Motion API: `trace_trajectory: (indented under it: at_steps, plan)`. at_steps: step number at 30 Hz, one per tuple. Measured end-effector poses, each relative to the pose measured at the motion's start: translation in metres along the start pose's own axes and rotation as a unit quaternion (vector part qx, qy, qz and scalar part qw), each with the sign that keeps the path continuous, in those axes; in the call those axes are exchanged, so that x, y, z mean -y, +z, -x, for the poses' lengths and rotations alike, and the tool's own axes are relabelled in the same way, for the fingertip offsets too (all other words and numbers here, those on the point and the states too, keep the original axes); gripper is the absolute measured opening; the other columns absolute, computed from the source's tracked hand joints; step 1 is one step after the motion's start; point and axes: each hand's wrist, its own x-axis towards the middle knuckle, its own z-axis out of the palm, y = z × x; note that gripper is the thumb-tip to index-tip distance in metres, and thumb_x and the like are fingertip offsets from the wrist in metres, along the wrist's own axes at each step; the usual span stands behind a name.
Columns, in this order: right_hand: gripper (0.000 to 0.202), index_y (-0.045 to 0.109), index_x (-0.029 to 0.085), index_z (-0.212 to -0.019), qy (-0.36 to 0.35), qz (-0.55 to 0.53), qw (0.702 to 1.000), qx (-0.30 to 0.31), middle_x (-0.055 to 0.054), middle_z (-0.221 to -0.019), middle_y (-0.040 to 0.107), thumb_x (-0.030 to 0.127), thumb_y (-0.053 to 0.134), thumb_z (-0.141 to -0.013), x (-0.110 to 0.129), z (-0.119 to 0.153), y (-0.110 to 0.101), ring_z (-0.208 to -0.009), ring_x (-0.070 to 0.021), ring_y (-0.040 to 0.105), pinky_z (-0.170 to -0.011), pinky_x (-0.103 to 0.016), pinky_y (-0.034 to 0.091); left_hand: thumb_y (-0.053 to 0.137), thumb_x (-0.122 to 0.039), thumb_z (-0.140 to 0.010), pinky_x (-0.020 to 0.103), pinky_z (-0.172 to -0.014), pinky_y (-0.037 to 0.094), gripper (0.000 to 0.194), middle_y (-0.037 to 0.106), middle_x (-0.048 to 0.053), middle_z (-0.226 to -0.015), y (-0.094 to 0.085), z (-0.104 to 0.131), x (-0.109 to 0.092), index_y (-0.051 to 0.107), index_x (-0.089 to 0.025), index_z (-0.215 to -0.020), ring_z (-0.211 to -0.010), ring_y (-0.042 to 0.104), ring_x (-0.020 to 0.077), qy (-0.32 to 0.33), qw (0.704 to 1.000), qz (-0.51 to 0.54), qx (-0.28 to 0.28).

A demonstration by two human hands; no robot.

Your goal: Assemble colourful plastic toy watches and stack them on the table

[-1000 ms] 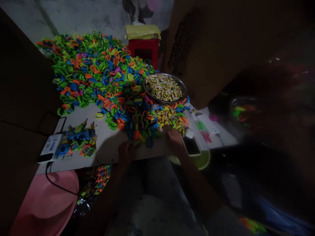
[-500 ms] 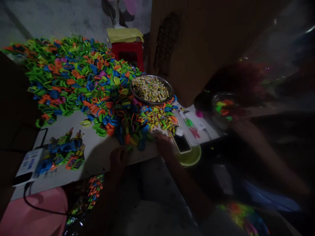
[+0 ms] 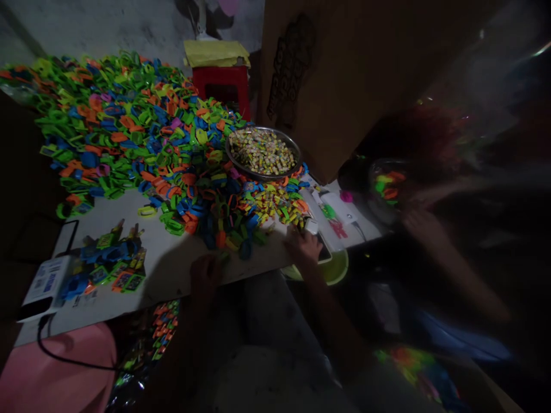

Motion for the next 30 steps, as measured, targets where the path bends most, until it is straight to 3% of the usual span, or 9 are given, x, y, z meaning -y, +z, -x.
trace_trajectory:
  at_steps: [4,12,18,25,30]
  plan:
    - [0.037,0.066,0.031,-0.122,0.000,-0.005,1.000,-0.002,-0.010,-0.112,0.058,0.046,0.058,-0.089,-0.016,0.013,-0.002,-0.099,-0.0266,0.045,-0.077,-0.037,0.028,0.047,-0.042,-0.089,0.039,-0.086,0.045,0.030,0.067,0.011,-0.095,0.001,-0.002,-0.001,0.064,-0.018,-0.092,-0.093,0.060,0.0255,-0.002,1.000,-0.003,0.006]
    - [0.023,0.074,0.033,-0.104,-0.023,-0.023,0.999,-0.009,-0.007,-0.108,0.060,0.039,0.056,-0.091,-0.016,0.007,-0.002,-0.097,-0.0232,0.044,-0.078,-0.035,0.027,0.047,-0.045,-0.085,0.039,-0.079,0.046,0.030,0.068,0.010,-0.087,0.000,-0.006,0.000,0.062,-0.018,-0.086,-0.084,0.061,0.0256,0.005,1.000,0.001,0.012]
    - [0.030,0.070,0.034,-0.114,-0.009,-0.038,0.999,-0.017,-0.007,-0.115,0.058,0.045,0.055,-0.091,-0.033,0.016,-0.013,-0.103,-0.0262,0.043,-0.083,-0.038,0.027,0.047,-0.045,-0.086,0.039,-0.082,0.045,0.030,0.067,0.011,-0.089,0.000,-0.007,-0.002,0.061,-0.019,-0.086,-0.087,0.060,0.0261,-0.001,1.000,-0.003,0.018]
    - [0.030,0.069,0.037,-0.116,-0.020,-0.068,0.997,0.017,-0.008,-0.112,0.059,0.045,0.055,-0.091,-0.014,0.003,-0.007,-0.103,-0.0266,0.044,-0.083,-0.039,0.029,0.047,-0.046,-0.086,0.039,-0.083,0.046,0.031,0.067,0.011,-0.090,0.000,-0.006,0.000,0.062,-0.018,-0.088,-0.087,0.061,0.0252,-0.005,1.000,-0.003,0.018]
    - [0.023,0.077,0.028,-0.095,-0.022,-0.117,0.993,-0.008,-0.010,-0.109,0.063,0.038,0.057,-0.090,-0.009,-0.003,-0.002,-0.104,-0.0273,0.047,-0.084,-0.040,0.030,0.047,-0.045,-0.086,0.038,-0.084,0.047,0.030,0.067,0.010,-0.090,0.000,-0.004,0.002,0.061,-0.018,-0.088,-0.088,0.061,0.0241,-0.001,1.000,-0.003,0.011]
